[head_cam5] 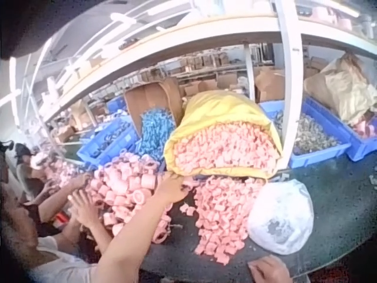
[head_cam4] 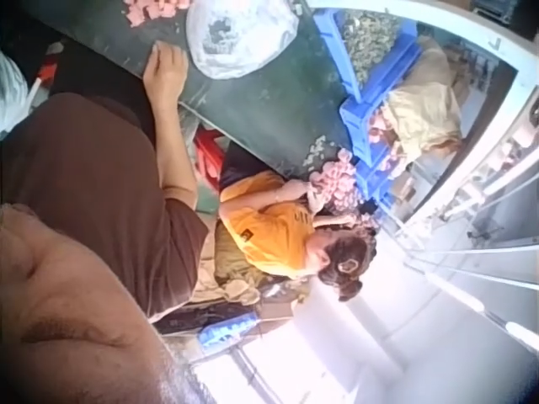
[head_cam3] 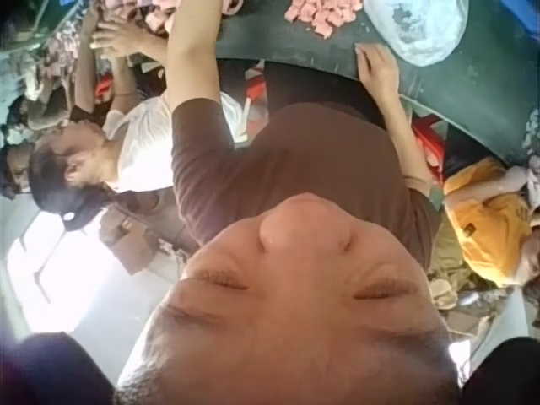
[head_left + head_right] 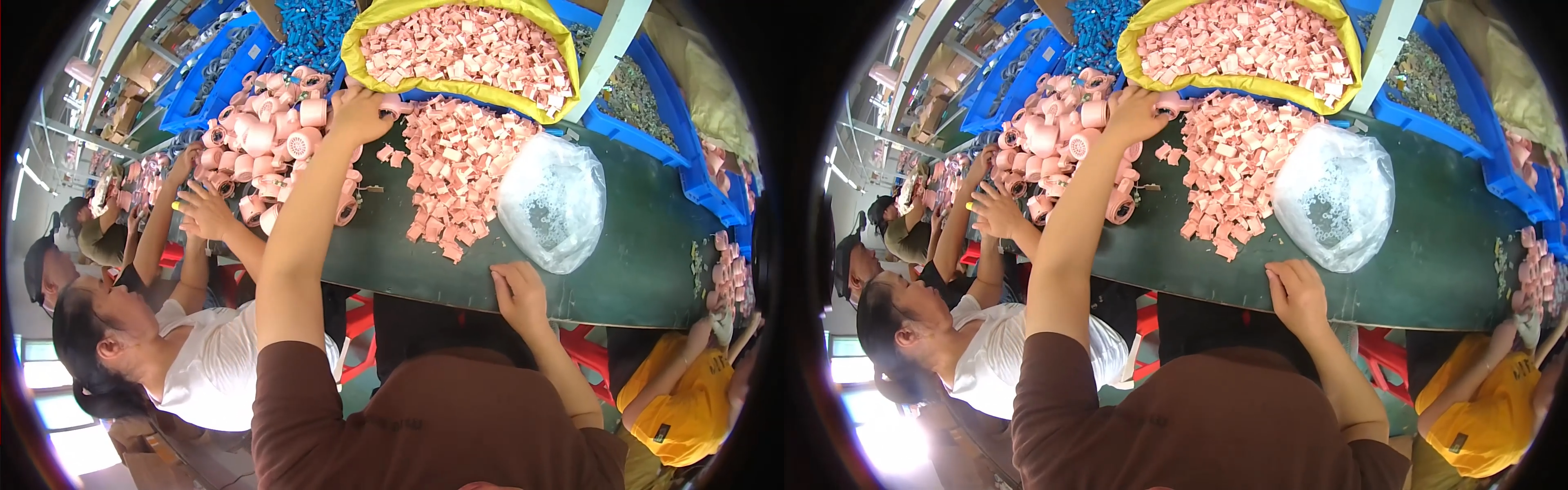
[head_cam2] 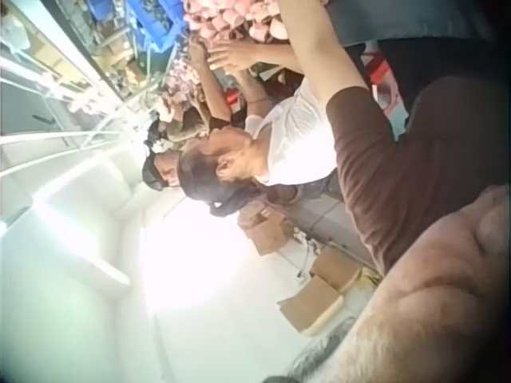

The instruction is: The person assembles small plastic fan housings by hand, inserting electronic components into them.

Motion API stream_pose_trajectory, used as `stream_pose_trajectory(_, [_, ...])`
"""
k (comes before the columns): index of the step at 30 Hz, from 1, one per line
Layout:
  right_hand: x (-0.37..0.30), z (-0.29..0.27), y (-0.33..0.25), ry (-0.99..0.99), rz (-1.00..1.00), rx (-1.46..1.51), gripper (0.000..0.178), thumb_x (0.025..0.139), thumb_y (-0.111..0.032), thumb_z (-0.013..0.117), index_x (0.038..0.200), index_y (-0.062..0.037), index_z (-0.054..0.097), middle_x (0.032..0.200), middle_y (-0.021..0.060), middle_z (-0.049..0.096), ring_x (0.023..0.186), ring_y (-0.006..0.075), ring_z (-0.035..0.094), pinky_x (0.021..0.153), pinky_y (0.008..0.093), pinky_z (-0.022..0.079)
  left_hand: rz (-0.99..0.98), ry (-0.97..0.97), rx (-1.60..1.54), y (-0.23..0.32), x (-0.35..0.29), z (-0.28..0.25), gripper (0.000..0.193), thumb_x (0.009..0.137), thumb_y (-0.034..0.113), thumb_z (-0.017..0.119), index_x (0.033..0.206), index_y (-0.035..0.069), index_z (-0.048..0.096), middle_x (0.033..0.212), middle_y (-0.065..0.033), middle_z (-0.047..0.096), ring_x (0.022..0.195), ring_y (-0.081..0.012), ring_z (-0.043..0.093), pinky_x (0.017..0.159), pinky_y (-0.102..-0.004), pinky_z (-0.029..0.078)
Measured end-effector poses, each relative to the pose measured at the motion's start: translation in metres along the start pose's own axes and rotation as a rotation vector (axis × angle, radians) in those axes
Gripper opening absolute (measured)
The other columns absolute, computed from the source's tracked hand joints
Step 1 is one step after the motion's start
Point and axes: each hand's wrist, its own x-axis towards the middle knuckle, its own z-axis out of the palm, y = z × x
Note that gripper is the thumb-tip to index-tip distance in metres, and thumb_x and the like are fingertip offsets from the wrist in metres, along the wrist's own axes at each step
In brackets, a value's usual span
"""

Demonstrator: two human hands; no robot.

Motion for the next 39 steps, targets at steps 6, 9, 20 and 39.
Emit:
stream_pose_trajectory(6, [-0.002, 0.001, 0.004, 0.002, 0.005, -0.001, 0.009, 0.085, -0.002, 0.069, 0.094, -0.0039, 0.069, 0.085, 0.0101, 0.063, 0.077, 0.0316, 0.060, 0.069, 0.0404, 0.049, -0.017, 0.100, -0.022, 0.012, 0.005, 0.011, 0.061, 0.076, 0.046, 0.075, 0.127, 0.015, 0.063, 0.134, -0.0064, 0.059, 0.132, -0.0278, 0.046, 0.108, -0.0519, 0.027])
stream_pose_trajectory(9, [0.000, 0.001, 0.004, 0.010, 0.001, -0.004, 0.009, 0.085, -0.002, 0.069, 0.094, -0.0037, 0.069, 0.084, 0.0101, 0.063, 0.077, 0.0315, 0.061, 0.069, 0.0403, 0.049, 0.075, 0.201, 0.084, 0.008, 0.000, 0.010, 0.054, 0.075, 0.043, 0.076, 0.121, 0.015, 0.066, 0.124, -0.0047, 0.063, 0.121, -0.0240, 0.053, 0.104, -0.0487, 0.033])
stream_pose_trajectory(20, [-0.002, 0.002, 0.004, 0.026, -0.007, -0.001, 0.009, 0.084, -0.002, 0.070, 0.093, -0.0036, 0.069, 0.084, 0.0100, 0.064, 0.077, 0.0315, 0.061, 0.069, 0.0404, 0.049, -0.082, 0.368, 0.364, -0.001, -0.004, 0.013, 0.052, 0.074, 0.034, 0.074, 0.117, 0.006, 0.064, 0.126, -0.0112, 0.058, 0.130, -0.0301, 0.045, 0.113, -0.0603, 0.022])
stream_pose_trajectory(39, [-0.003, 0.000, 0.005, 0.014, -0.015, 0.010, 0.010, 0.084, -0.003, 0.070, 0.094, -0.0045, 0.069, 0.085, 0.0089, 0.063, 0.078, 0.0305, 0.060, 0.069, 0.0402, 0.048, 0.199, 0.332, 0.208, 0.011, -0.023, 0.025, 0.045, 0.079, 0.012, 0.068, 0.123, 0.024, 0.068, 0.128, -0.0012, 0.062, 0.129, -0.0235, 0.049, 0.110, -0.0508, 0.030])
